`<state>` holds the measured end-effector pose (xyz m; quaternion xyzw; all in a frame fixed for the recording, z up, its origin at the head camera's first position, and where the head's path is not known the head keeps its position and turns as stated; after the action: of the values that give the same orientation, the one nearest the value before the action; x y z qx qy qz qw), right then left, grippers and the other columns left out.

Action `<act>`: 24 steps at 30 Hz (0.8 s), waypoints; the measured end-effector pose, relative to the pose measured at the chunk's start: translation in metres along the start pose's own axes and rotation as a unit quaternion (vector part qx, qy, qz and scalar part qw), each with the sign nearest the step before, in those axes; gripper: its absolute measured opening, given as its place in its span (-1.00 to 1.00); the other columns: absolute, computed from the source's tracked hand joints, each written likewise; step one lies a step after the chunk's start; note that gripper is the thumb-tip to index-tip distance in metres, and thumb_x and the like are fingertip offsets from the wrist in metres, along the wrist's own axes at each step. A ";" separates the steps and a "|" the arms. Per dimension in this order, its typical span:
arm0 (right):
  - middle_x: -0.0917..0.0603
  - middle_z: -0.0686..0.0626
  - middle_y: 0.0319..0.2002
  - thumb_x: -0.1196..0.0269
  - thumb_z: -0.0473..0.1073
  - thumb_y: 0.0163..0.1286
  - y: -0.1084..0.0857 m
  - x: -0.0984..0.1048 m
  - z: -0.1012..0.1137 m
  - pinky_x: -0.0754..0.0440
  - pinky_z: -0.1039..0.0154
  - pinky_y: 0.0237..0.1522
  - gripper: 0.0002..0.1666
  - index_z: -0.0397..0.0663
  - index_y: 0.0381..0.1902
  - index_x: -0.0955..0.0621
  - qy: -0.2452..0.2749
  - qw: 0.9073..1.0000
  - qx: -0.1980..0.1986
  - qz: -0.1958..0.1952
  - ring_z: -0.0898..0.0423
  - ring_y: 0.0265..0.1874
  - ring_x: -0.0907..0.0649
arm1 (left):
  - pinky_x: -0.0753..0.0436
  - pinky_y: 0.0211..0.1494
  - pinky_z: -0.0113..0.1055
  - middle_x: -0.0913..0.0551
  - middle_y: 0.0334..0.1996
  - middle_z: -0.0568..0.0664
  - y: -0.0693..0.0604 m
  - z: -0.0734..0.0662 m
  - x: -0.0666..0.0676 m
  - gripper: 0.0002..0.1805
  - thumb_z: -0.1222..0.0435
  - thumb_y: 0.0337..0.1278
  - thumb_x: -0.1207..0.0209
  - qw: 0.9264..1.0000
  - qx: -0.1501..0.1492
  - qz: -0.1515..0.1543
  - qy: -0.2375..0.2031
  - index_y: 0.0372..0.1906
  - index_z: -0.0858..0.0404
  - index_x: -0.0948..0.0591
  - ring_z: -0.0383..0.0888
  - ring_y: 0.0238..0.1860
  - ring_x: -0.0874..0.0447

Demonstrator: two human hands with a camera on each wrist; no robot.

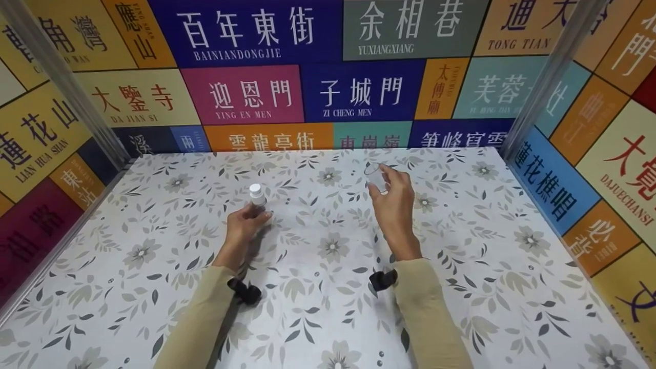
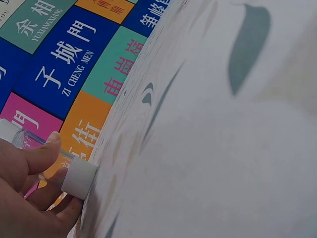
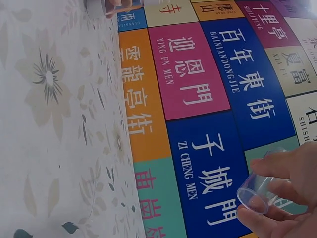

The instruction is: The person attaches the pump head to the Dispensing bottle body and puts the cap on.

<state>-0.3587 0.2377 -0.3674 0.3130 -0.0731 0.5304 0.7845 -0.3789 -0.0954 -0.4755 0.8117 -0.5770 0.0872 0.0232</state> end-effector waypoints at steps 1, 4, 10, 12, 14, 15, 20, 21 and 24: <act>-0.55 -0.32 0.06 -0.34 -0.33 0.32 0.000 -0.001 0.002 -0.58 0.05 0.26 -0.45 -0.26 0.26 -0.55 0.002 1.000 0.004 0.000 -0.21 0.17 -0.62 | -0.49 0.40 -0.14 -0.60 0.25 0.23 0.000 0.000 0.000 -0.45 0.41 0.11 -0.35 1.000 -0.001 0.000 0.002 0.27 0.31 -0.56 0.12 0.34 -0.53; -0.54 -0.35 0.05 -0.34 -0.37 0.30 0.000 -0.003 0.008 -0.58 0.04 0.25 -0.43 -0.29 0.28 -0.53 0.007 1.000 0.015 0.001 -0.24 0.17 -0.61 | -0.50 0.39 -0.14 -0.62 0.23 0.24 0.001 0.000 0.000 -0.48 0.43 0.10 -0.35 1.000 -0.006 -0.002 -0.003 0.22 0.31 -0.60 0.12 0.32 -0.55; -0.58 -0.32 0.14 -0.34 -0.31 0.33 -0.003 -0.012 0.020 -0.60 0.05 0.23 -0.35 -0.34 0.33 -0.41 0.010 1.000 0.004 0.020 -0.22 0.19 -0.63 | -0.49 0.40 -0.14 -0.61 0.23 0.23 0.001 0.001 0.000 -0.47 0.43 0.10 -0.34 1.000 -0.006 0.001 -0.008 0.24 0.31 -0.59 0.11 0.32 -0.55; -0.59 -0.30 0.16 -0.33 -0.30 0.34 -0.004 -0.015 0.024 -0.60 0.06 0.23 -0.37 -0.33 0.30 -0.38 0.020 0.999 -0.003 0.028 -0.19 0.20 -0.63 | -0.48 0.41 -0.13 -0.62 0.23 0.22 0.001 0.001 0.000 -0.46 0.42 0.10 -0.34 1.000 -0.004 0.002 -0.005 0.25 0.29 -0.58 0.11 0.33 -0.55; -0.59 -0.30 0.16 -0.33 -0.30 0.34 -0.005 -0.018 0.027 -0.60 0.06 0.22 -0.41 -0.32 0.25 -0.38 0.032 0.999 -0.007 0.033 -0.18 0.20 -0.63 | -0.48 0.41 -0.14 -0.62 0.23 0.21 0.001 0.001 0.000 -0.46 0.42 0.11 -0.34 1.000 -0.003 0.004 -0.004 0.25 0.28 -0.58 0.11 0.33 -0.54; -0.59 -0.29 0.16 -0.33 -0.31 0.33 -0.005 -0.019 0.029 -0.61 0.07 0.22 -0.43 -0.32 0.23 -0.38 0.036 0.999 -0.006 0.034 -0.17 0.20 -0.63 | -0.48 0.41 -0.14 -0.62 0.23 0.21 0.001 0.001 0.000 -0.46 0.41 0.10 -0.34 1.000 -0.003 0.005 -0.004 0.25 0.28 -0.58 0.11 0.33 -0.54; -0.61 -0.26 0.12 -0.34 -0.29 0.32 -0.007 -0.024 0.037 -0.59 0.09 0.26 -0.47 -0.28 0.18 -0.42 0.035 0.999 0.002 0.037 -0.14 0.20 -0.63 | -0.49 0.40 -0.15 -0.62 0.23 0.24 0.001 0.002 0.000 -0.44 0.44 0.09 -0.34 1.000 -0.007 0.002 -0.012 0.26 0.32 -0.56 0.12 0.33 -0.54; -0.61 -0.26 0.12 -0.34 -0.29 0.33 -0.007 -0.024 0.039 -0.58 0.09 0.26 -0.48 -0.28 0.18 -0.43 0.033 0.999 0.006 0.036 -0.14 0.20 -0.62 | -0.48 0.40 -0.15 -0.61 0.23 0.24 0.002 0.002 0.000 -0.44 0.44 0.08 -0.35 1.000 -0.007 0.001 -0.014 0.26 0.33 -0.56 0.12 0.33 -0.54; -0.61 -0.25 0.11 -0.35 -0.28 0.33 -0.008 -0.027 0.044 -0.58 0.09 0.27 -0.49 -0.27 0.17 -0.44 0.030 0.999 0.017 0.037 -0.14 0.20 -0.62 | -0.47 0.42 -0.16 -0.59 0.26 0.23 0.002 0.003 -0.001 -0.42 0.43 0.09 -0.35 1.000 -0.002 0.002 -0.013 0.28 0.33 -0.54 0.11 0.35 -0.52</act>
<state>-0.3533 0.1895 -0.3475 0.3071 -0.0518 0.5695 0.7607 -0.3809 -0.0953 -0.4784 0.8115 -0.5791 0.0755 0.0173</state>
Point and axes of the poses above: each hand's wrist, its own y-axis towards the middle knuckle, its own x-axis out of the back of the hand, z = x × y, the point moved 6 cm from there along y, towards the middle knuckle
